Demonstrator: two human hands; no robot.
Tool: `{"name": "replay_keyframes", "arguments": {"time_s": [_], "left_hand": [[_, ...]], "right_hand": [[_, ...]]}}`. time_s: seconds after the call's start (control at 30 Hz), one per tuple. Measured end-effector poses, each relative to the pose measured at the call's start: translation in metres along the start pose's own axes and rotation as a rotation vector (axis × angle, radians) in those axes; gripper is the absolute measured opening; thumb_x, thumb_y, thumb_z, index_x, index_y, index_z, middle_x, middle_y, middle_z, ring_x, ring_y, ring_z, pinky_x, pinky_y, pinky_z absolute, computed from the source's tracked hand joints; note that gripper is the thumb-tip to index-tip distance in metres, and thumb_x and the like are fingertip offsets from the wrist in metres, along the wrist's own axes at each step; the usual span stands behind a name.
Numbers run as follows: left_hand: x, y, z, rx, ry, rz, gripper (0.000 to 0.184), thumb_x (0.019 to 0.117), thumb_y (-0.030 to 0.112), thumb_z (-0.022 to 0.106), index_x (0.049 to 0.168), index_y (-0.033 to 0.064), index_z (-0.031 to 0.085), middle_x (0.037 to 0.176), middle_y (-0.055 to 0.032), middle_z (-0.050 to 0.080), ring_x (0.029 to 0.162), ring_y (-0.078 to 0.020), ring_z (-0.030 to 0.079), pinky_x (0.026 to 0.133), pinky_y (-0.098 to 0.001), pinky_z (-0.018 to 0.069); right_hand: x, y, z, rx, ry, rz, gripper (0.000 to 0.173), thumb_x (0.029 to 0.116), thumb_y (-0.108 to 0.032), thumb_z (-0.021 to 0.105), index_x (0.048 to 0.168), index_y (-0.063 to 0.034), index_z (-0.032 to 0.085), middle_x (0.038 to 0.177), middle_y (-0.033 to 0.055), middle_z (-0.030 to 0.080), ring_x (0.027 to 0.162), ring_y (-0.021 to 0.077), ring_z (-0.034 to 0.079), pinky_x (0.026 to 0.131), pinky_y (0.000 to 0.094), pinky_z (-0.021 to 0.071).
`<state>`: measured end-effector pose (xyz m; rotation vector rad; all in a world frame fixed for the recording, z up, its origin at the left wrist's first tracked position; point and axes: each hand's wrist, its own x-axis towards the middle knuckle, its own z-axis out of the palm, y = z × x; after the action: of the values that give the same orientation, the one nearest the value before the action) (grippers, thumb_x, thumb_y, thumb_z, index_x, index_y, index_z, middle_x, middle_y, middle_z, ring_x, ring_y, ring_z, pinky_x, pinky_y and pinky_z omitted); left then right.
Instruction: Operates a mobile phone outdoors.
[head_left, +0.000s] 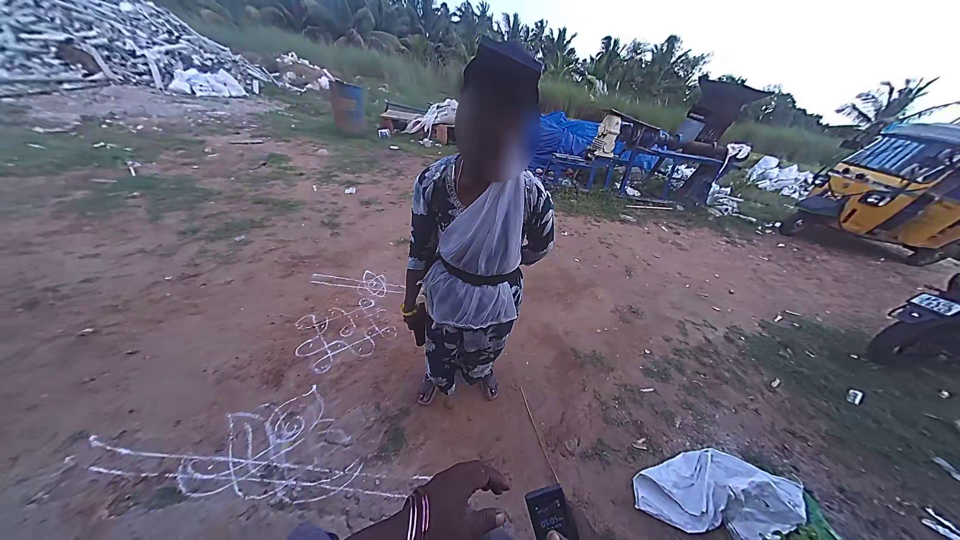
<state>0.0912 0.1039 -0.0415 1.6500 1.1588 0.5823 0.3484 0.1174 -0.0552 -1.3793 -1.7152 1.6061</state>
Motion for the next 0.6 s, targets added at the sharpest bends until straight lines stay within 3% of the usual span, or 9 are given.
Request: {"name": "replay_keyframes", "arguments": {"time_s": [0.07, 0.13, 0.27, 0.33, 0.47, 0.6], "left_hand": [[0.001, 0.004, -0.001, 0.072, -0.003, 0.035, 0.044, 0.0975, 0.015, 0.066, 0.135, -0.0066, 0.059, 0.134, -0.0278, 0.061, 0.131, -0.0406, 0.055, 0.113, -0.0503, 0.0392], [0.003, 0.002, 0.003, 0.125, 0.056, 0.125, 0.051, 0.0931, 0.017, 0.072, 0.137, -0.0046, 0.058, 0.137, -0.0282, 0.059, 0.132, -0.0422, 0.053, 0.113, -0.0511, 0.0399], [0.009, -0.016, 0.018, 0.253, 0.278, 0.518, 0.057, 0.0772, 0.018, 0.085, 0.129, 0.0030, 0.068, 0.138, -0.0285, 0.058, 0.130, -0.0428, 0.056, 0.107, -0.0489, 0.0469], [0.015, -0.025, 0.020, 0.339, 0.287, 0.664, 0.053, 0.0753, 0.018, 0.085, 0.125, 0.0092, 0.072, 0.137, -0.0292, 0.059, 0.132, -0.0455, 0.054, 0.109, -0.0502, 0.0460], [0.021, -0.034, 0.021, 0.319, 0.184, 0.739, 0.038, 0.0813, 0.013, 0.080, 0.119, 0.0119, 0.076, 0.132, -0.0303, 0.063, 0.128, -0.0524, 0.055, 0.103, -0.0583, 0.0476], [0.019, -0.033, 0.021, 0.384, 0.190, 0.804, 0.026, 0.0859, 0.015, 0.077, 0.111, 0.0133, 0.079, 0.123, -0.0216, 0.070, 0.125, -0.0476, 0.060, 0.105, -0.0577, 0.0460]], "right_hand": [[0.002, -0.011, 0.009, 0.199, 0.092, -0.032, 0.043, 0.1014, -0.009, 0.049, 0.137, 0.0123, 0.038, 0.100, 0.0008, 0.064, 0.084, -0.0039, 0.065, 0.083, 0.0193, 0.0568], [0.006, -0.022, 0.016, 0.425, 0.167, -0.016, 0.029, 0.1026, -0.004, 0.040, 0.131, 0.0020, 0.039, 0.088, -0.0051, 0.066, 0.074, -0.0005, 0.068, 0.075, 0.0211, 0.0599], [0.017, -0.034, 0.033, 0.725, 0.200, 0.122, 0.028, 0.1114, -0.017, 0.022, 0.119, -0.0030, 0.045, 0.076, 0.0008, 0.065, 0.061, 0.0079, 0.065, 0.059, 0.0227, 0.0572], [0.020, -0.038, 0.044, 0.787, 0.213, 0.201, 0.038, 0.1139, -0.022, 0.018, 0.110, -0.0060, 0.052, 0.074, -0.0006, 0.068, 0.063, 0.0067, 0.068, 0.062, 0.0229, 0.0586], [0.023, -0.028, 0.054, 0.863, 0.131, 0.216, 0.055, 0.1137, -0.025, 0.010, 0.096, -0.0105, 0.060, 0.073, -0.0037, 0.072, 0.070, 0.0043, 0.071, 0.070, 0.0228, 0.0598], [0.021, -0.028, 0.055, 0.838, 0.155, 0.167, 0.055, 0.1136, -0.024, 0.011, 0.099, -0.0103, 0.062, 0.078, -0.0040, 0.074, 0.076, 0.0028, 0.072, 0.076, 0.0229, 0.0604]]}}
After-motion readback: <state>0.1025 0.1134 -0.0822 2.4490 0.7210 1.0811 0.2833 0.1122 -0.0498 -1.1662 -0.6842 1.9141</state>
